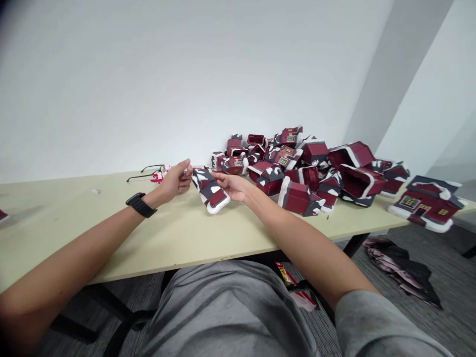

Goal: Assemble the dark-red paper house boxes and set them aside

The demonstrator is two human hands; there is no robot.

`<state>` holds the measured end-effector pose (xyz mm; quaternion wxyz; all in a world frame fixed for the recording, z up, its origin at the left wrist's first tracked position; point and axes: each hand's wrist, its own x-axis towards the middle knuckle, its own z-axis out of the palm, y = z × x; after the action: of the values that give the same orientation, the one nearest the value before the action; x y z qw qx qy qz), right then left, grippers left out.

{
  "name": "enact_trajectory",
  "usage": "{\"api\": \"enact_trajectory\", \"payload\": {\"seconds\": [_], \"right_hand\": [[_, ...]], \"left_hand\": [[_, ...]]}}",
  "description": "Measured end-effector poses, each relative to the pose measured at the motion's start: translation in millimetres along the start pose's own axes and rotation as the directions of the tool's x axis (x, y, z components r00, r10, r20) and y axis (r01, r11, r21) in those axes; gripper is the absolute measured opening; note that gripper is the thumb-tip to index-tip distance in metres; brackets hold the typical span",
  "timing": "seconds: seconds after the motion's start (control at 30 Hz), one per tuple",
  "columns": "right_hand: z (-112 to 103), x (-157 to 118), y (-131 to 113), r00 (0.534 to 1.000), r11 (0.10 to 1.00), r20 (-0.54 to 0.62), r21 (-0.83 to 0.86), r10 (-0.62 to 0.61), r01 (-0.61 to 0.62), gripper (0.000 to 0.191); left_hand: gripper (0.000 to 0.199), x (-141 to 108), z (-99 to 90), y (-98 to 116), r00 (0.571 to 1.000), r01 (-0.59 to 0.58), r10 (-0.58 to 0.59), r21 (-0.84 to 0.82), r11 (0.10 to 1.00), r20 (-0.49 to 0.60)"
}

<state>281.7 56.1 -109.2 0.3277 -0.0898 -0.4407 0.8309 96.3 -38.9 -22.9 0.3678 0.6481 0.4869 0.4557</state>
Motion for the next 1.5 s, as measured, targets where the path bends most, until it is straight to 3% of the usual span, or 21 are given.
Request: {"api": "enact_trajectory", "payload": {"seconds": [0.17,0.33,0.47,0.6,0.7,0.8,0.87,0.9,1.03,1.17,1.3,1.5], "right_hand": [[5,7,12,0.988,0.988,-0.142,-0.134,0.055,-0.074,0.031],[5,3,10,0.962,0.905,-0.245,-0.426,-0.121,0.005,0.018],[4,-3,6,0.937,0.811,-0.255,-0.583,-0.24,0.049,0.02],[2,-3,2,0.936,0.806,-0.214,-0.581,-0.279,0.108,0.015],[0,-7,-1,0.962,0.799,-0.081,-0.577,-0.261,0.168,0.04],[1,-14,-1,0.982,0.756,0.104,-0.627,-0.156,0.186,0.093],[3,-18,1,0.986,0.68,0.122,-0.714,-0.113,0.166,0.129],[4,-18,3,0.988,0.64,0.103,-0.753,-0.114,0.152,0.138],[7,-18,5,0.969,0.553,0.043,-0.815,-0.243,0.175,0.135],[7,-19,0,0.915,0.581,0.075,-0.751,-0.396,0.313,0.136],[8,-19,-1,0.894,0.603,0.113,-0.701,-0.434,0.381,0.135],[8,-17,1,0.901,0.648,0.131,-0.652,-0.413,0.392,0.138]], "left_hand": [[0.061,1,0.4,4,0.998,0.017,-0.013,-0.076,0.997,0.059],[0.047,1,0.2,5,0.997,-0.052,0.058,-0.111,0.992,0.049],[0.042,3,-2.0,1,0.988,-0.134,0.139,0.072,0.988,-0.062],[0.048,2,-2.9,-1,0.969,-0.166,0.203,0.235,0.958,-0.141],[0.053,0,-0.6,1,0.977,-0.132,0.162,0.208,0.969,-0.135],[0.051,0,2.8,1,0.981,-0.076,0.107,0.187,0.979,-0.161],[0.045,0,3.7,0,0.978,-0.057,0.091,0.181,0.982,-0.189],[0.042,1,3.3,-1,0.975,-0.064,0.101,0.185,0.981,-0.199],[0.036,3,-2.0,-4,0.965,-0.07,0.114,0.188,0.98,-0.234],[0.035,4,-3.7,-6,0.987,0.033,-0.018,0.093,0.995,-0.16],[0.032,3,2.6,-6,0.989,0.09,-0.088,0.011,0.996,-0.119],[0.027,2,8.0,-5,0.978,0.153,-0.173,-0.162,0.975,-0.117]]}}
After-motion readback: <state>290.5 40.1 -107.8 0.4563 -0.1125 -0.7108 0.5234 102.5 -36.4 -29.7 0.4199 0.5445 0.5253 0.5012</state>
